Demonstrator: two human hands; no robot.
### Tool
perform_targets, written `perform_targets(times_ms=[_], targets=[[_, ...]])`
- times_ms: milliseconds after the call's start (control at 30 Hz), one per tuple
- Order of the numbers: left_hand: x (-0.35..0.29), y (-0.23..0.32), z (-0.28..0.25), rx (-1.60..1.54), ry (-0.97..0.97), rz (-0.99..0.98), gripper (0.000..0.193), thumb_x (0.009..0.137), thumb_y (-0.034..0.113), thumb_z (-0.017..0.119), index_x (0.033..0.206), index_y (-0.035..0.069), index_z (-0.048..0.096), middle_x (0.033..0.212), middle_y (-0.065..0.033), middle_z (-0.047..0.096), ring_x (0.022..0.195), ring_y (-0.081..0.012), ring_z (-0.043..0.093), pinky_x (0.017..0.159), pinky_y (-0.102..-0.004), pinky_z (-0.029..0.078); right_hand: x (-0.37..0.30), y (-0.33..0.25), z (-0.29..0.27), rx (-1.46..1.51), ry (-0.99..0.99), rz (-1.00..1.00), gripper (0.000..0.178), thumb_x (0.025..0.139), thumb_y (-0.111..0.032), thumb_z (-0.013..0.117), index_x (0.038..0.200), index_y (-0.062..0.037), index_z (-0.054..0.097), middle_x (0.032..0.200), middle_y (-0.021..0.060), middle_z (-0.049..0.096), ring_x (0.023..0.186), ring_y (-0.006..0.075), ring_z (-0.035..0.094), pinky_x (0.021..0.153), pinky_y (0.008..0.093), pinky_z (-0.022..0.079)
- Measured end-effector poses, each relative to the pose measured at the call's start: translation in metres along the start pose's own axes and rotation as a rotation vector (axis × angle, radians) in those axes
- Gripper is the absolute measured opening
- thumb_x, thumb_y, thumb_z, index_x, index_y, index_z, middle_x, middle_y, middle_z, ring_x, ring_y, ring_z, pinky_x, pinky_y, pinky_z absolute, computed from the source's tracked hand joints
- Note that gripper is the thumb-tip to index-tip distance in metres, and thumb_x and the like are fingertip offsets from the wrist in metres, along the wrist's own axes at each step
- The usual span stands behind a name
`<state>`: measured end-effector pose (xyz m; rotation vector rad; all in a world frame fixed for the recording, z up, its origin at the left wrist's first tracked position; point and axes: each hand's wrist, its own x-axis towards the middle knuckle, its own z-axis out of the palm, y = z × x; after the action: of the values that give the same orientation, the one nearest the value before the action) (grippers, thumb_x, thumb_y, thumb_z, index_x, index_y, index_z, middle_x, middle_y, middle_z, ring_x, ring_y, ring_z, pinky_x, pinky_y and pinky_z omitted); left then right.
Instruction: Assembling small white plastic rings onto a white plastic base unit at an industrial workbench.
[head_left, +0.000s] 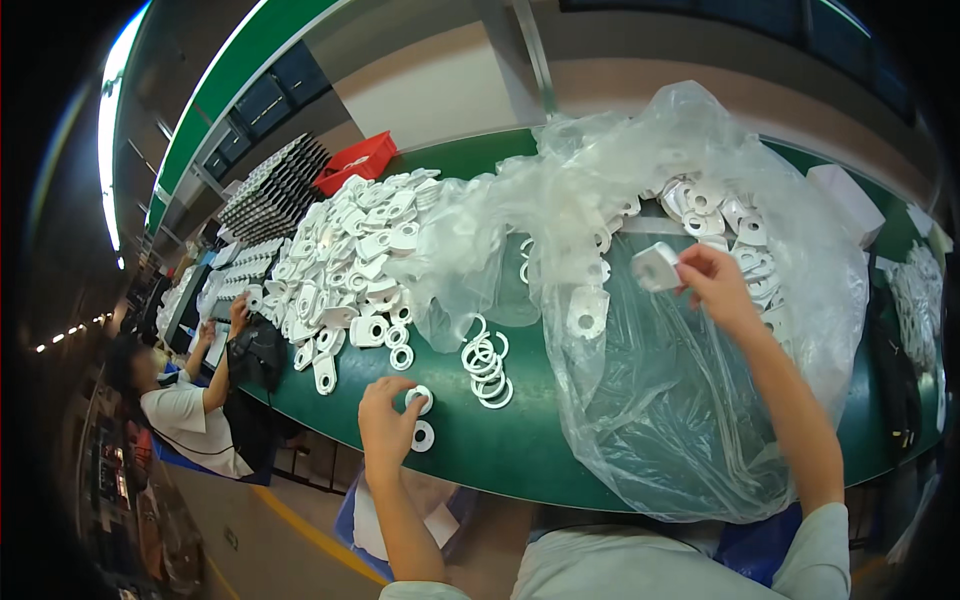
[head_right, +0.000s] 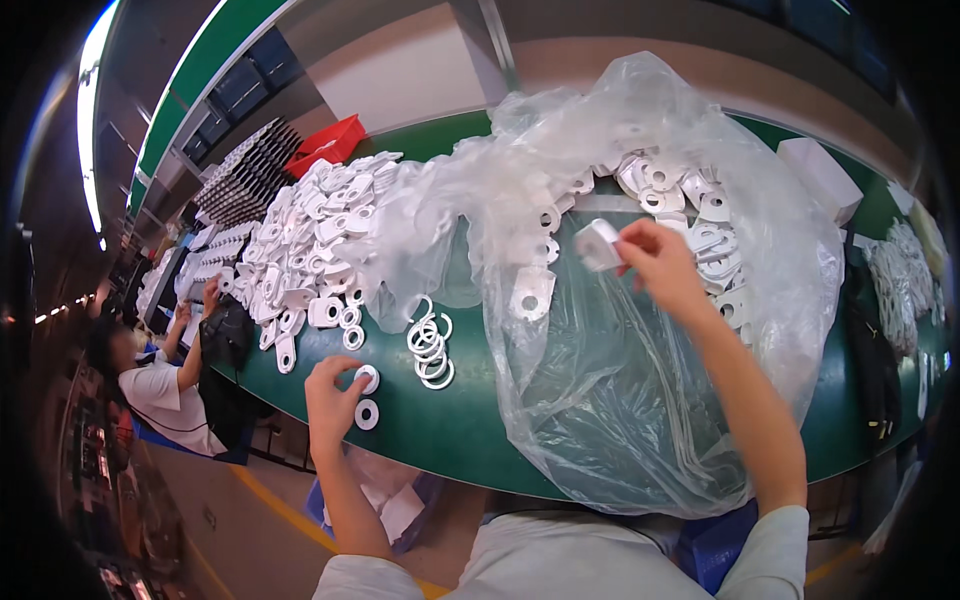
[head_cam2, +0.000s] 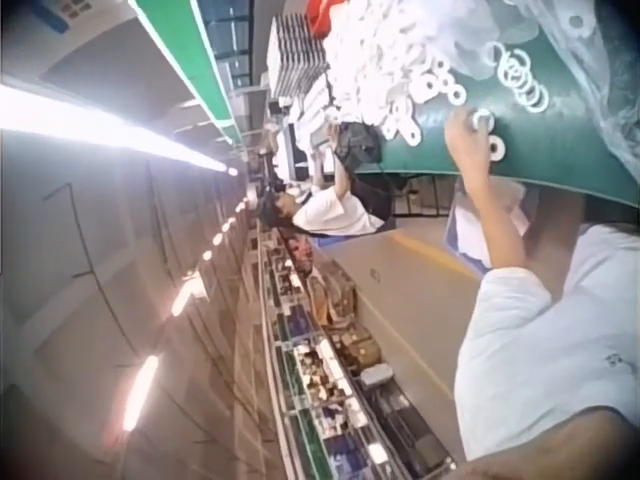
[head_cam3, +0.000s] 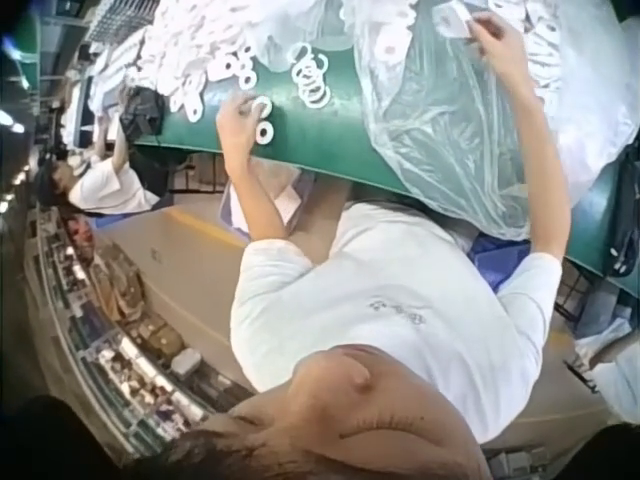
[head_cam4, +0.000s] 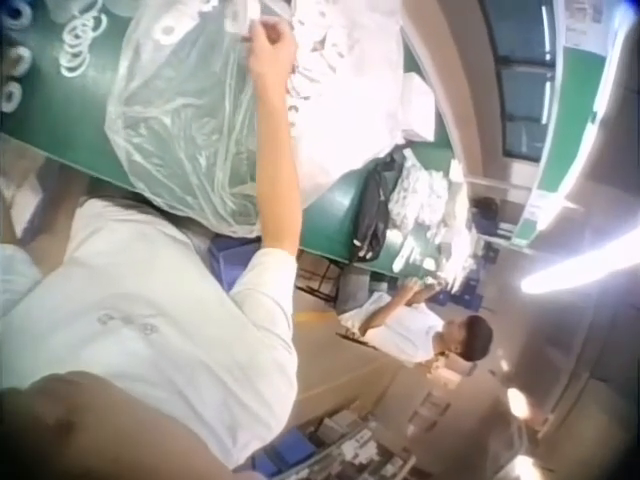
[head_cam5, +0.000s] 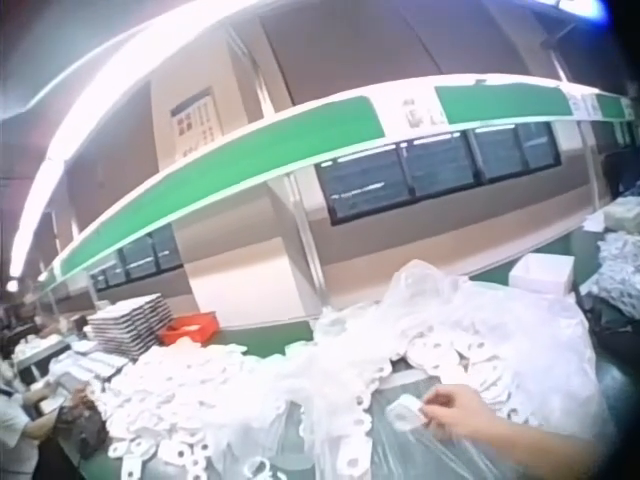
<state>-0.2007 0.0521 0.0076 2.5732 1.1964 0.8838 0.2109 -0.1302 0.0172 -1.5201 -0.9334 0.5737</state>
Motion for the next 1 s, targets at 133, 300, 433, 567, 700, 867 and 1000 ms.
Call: perform_targets(times_ms=[133, 300, 433, 567, 700, 867, 1000], targets=[[-0.004, -0.008, 0.012, -0.007, -0.099, -0.03, 0.026, 0.063, 0.001, 0.074, 0.087, 0.002, 0.065, 0.087, -0.0096, 0.063, 0.075, -0.0239, 0.06, 0.066, -0.0318, 0.046, -0.031, 0.002, 0.055, 0.417, -0.141, 0.199, 0.011, 0.093, -0.009, 0.049, 0.101, -0.0025, 0.054, 0.083, 0.0061, 0.063, 0.067, 0.0137, 0.062, 0.051, 0.023, 0.048], [0.005, -0.005, 0.015, -0.108, -0.104, -0.087, 0.025, 0.064, 0.001, 0.074, 0.087, 0.001, 0.065, 0.086, -0.0101, 0.064, 0.076, -0.0231, 0.061, 0.066, -0.0324, 0.047, -0.049, 0.032, 0.079, 0.741, -0.207, 0.304, 0.012, 0.095, -0.011, 0.048, 0.103, -0.0024, 0.052, 0.086, 0.008, 0.062, 0.068, 0.0151, 0.062, 0.054, 0.0238, 0.05], [0.008, -0.004, 0.011, 0.004, 0.111, -0.057, 0.014, 0.074, 0.001, 0.066, 0.087, -0.003, 0.065, 0.078, -0.0124, 0.064, 0.068, -0.0224, 0.062, 0.065, -0.0295, 0.047, -0.053, 0.034, 0.08, 0.818, -0.201, 0.352, 0.016, 0.097, -0.014, 0.046, 0.105, -0.0002, 0.051, 0.087, 0.0096, 0.061, 0.07, 0.0167, 0.061, 0.06, 0.0266, 0.051], [0.015, 0.061, 0.028, -0.782, -0.001, -0.195, 0.008, 0.082, 0.0, 0.062, 0.089, -0.004, 0.064, 0.079, -0.0062, 0.065, 0.07, -0.0167, 0.061, 0.066, -0.0278, 0.047, -0.052, 0.037, 0.08, 0.789, -0.214, 0.358, 0.017, 0.097, -0.013, 0.046, 0.106, 0.0002, 0.05, 0.089, 0.0101, 0.061, 0.071, 0.0164, 0.061, 0.061, 0.0273, 0.051], [0.028, 0.142, 0.083, -1.059, -0.16, 0.012, 0.008, 0.084, 0.001, 0.062, 0.09, -0.003, 0.065, 0.085, -0.0051, 0.064, 0.068, -0.0108, 0.058, 0.067, -0.0226, 0.047, -0.054, 0.038, 0.076, 0.802, -0.215, 0.354, 0.017, 0.097, -0.013, 0.046, 0.106, 0.0002, 0.05, 0.09, 0.0103, 0.061, 0.072, 0.0166, 0.061, 0.061, 0.0274, 0.052], [0.028, 0.158, 0.117, -0.839, -0.145, 0.037, 0.015, 0.084, 0.002, 0.063, 0.098, -0.002, 0.065, 0.084, -0.0072, 0.064, 0.061, -0.0088, 0.058, 0.053, -0.0205, 0.046, -0.057, 0.041, 0.081, 0.883, -0.188, 0.366, 0.013, 0.096, -0.009, 0.045, 0.106, -0.0009, 0.05, 0.086, 0.01, 0.06, 0.07, 0.0167, 0.062, 0.06, 0.0259, 0.053], [0.024, 0.159, 0.121, -0.849, -0.06, 0.0, 0.022, 0.082, 0.002, 0.066, 0.104, -0.001, 0.064, 0.081, -0.0076, 0.063, 0.056, -0.0067, 0.057, 0.043, -0.0191, 0.042, -0.054, 0.039, 0.077, 0.86, -0.256, 0.351, 0.014, 0.095, -0.008, 0.045, 0.106, -0.0007, 0.05, 0.087, 0.0102, 0.06, 0.07, 0.017, 0.062, 0.06, 0.0261, 0.052]])
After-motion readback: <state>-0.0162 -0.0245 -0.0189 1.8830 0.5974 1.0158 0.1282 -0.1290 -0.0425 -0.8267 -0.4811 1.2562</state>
